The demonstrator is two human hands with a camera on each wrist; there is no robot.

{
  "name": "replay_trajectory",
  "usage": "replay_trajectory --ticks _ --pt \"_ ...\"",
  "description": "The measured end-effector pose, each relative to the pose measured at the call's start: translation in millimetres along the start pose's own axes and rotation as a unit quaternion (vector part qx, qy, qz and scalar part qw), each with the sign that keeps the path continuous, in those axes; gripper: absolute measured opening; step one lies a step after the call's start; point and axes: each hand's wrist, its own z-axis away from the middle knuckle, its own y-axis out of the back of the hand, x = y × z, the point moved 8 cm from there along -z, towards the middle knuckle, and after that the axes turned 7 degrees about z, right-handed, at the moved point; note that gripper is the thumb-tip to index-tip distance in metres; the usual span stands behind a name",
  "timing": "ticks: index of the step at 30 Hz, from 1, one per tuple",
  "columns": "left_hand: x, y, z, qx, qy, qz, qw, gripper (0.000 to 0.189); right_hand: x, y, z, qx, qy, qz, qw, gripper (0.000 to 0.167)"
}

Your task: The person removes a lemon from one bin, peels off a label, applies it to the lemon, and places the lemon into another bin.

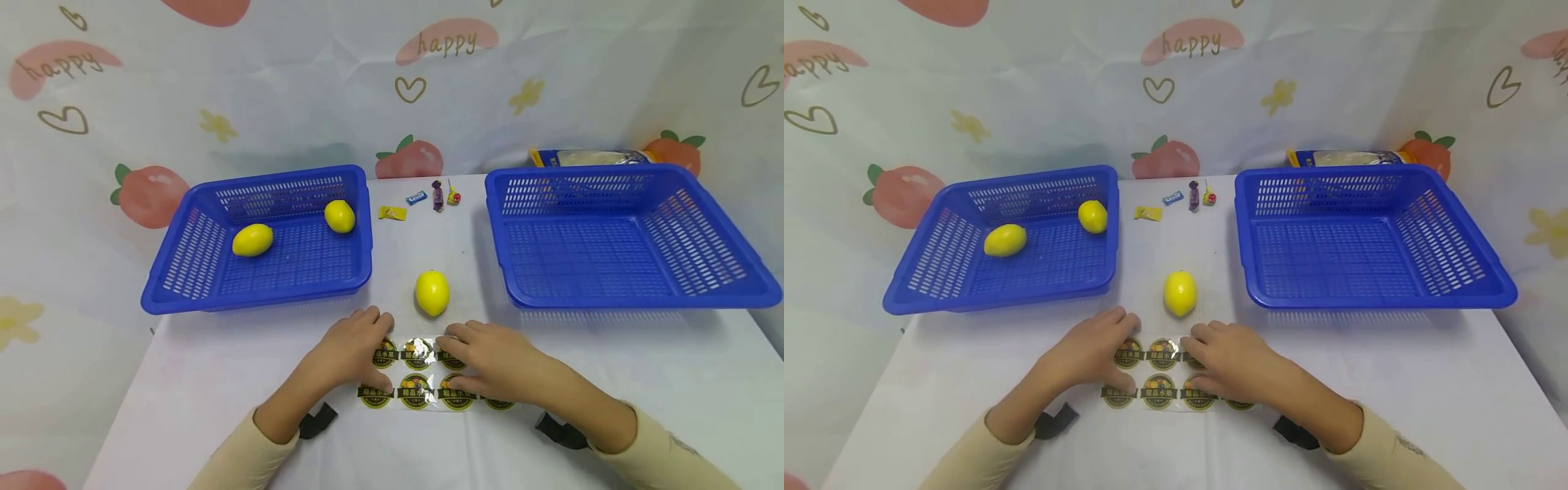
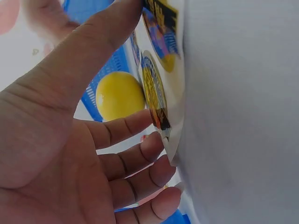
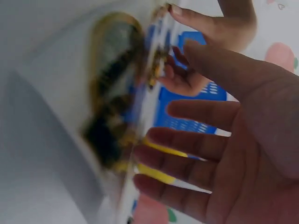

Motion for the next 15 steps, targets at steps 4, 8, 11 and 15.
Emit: replay_trajectory --ticks 4,8,11,15 --pt "-0.9 0.6 -2.6 -0.008 0.006 0.02 0.9998 0.078 -1.2 -10.1 -0.5 -0.021 -0.002 0.012 0.9997 0.06" --pt "-1.3 0.9 -2.9 -0.01 0.006 0.028 0.9995 0.074 -2.6 -14.0 -1.1 -0.014 -0.003 0.033 0.9994 0.065" --pt "-1.5 0.1 -3.0 -0.01 0.004 0.028 0.9995 0.072 -3.4 -15.8 -1.6 -0.012 -0.005 0.043 0.999 0.068" --pt "-1.3 -0.4 -3.2 -0.01 0.003 0.027 0.9996 0.07 -3.5 -16.4 -2.2 -0.015 -0.004 0.047 0.9988 0.07"
